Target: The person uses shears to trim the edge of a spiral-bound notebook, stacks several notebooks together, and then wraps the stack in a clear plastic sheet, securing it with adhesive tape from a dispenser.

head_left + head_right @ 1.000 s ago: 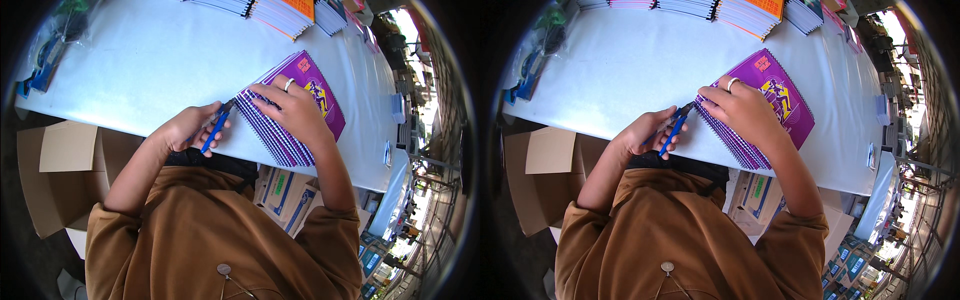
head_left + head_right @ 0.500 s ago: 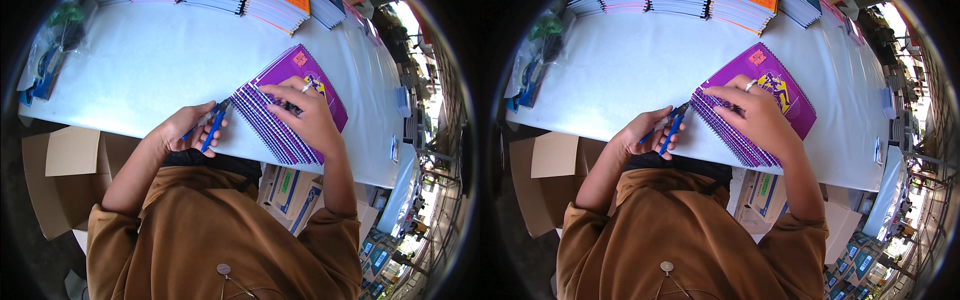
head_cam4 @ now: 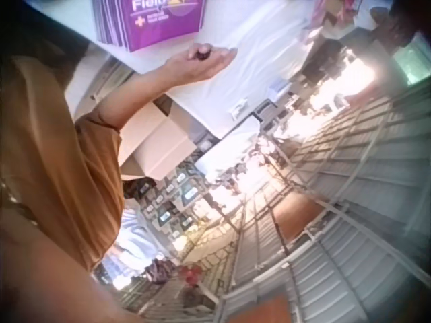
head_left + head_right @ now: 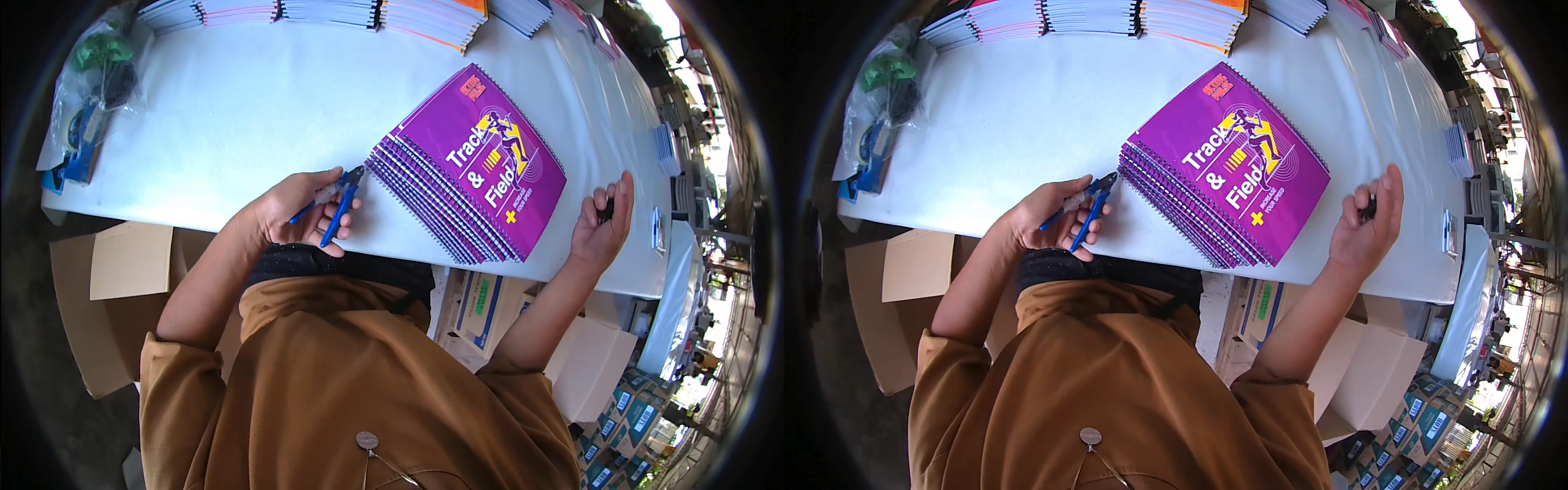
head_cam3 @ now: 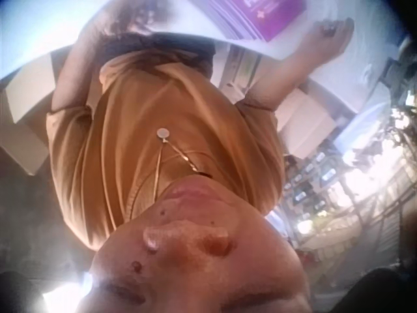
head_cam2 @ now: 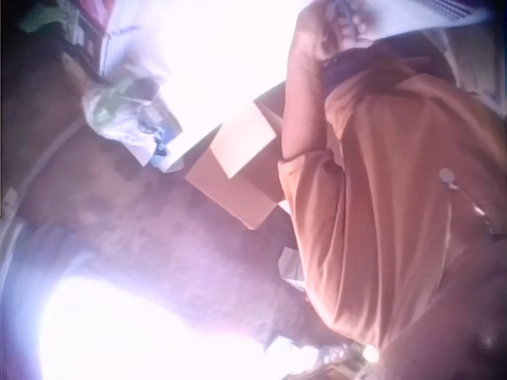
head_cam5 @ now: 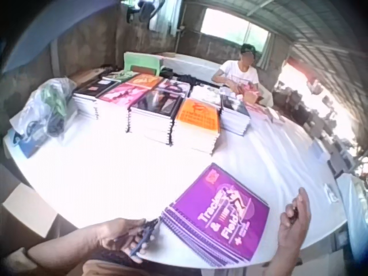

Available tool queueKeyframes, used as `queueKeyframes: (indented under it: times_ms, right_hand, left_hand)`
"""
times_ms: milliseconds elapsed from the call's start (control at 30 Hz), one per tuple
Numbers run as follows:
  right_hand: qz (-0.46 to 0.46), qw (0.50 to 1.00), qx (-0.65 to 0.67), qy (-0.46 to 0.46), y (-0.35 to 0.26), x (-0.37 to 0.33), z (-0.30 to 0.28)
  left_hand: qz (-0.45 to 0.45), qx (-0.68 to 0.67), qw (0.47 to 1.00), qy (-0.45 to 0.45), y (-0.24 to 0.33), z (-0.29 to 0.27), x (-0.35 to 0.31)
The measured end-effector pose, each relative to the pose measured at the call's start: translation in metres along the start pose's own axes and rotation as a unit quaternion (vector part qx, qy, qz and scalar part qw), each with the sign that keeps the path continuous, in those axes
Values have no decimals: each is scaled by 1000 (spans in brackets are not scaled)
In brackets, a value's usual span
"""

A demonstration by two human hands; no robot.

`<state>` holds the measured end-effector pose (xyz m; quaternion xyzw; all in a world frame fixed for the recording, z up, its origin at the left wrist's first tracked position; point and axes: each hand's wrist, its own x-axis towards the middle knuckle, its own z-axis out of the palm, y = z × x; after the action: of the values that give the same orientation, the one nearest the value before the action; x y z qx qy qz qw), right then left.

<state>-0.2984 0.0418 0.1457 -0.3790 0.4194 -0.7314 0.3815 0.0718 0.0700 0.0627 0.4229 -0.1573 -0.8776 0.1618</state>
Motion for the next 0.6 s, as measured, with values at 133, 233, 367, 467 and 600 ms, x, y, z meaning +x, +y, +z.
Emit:
queueKeyframes:
  times_ms: [133,233,367,467,600]
  right_hand:
    - [21,988,-29,152,21,-8,-44]
    - [50,975,-105,187,53,-17,-74]
    - [41,930,-310,192,96,-32,-101]
    - [-127,829,-530,128,106,-41,-107]
    - [-183,801,-555,129,110,-39,-106]
  left_hand:
    - [99,588,760,258,3,38,-7]
    - [43,762,608,218,10,61,-8]
    - [-38,453,875,167,36,31,-29]
    - [119,655,670,328,40,-14,-42]
    - [258,669,422,554,39,-81,-42]
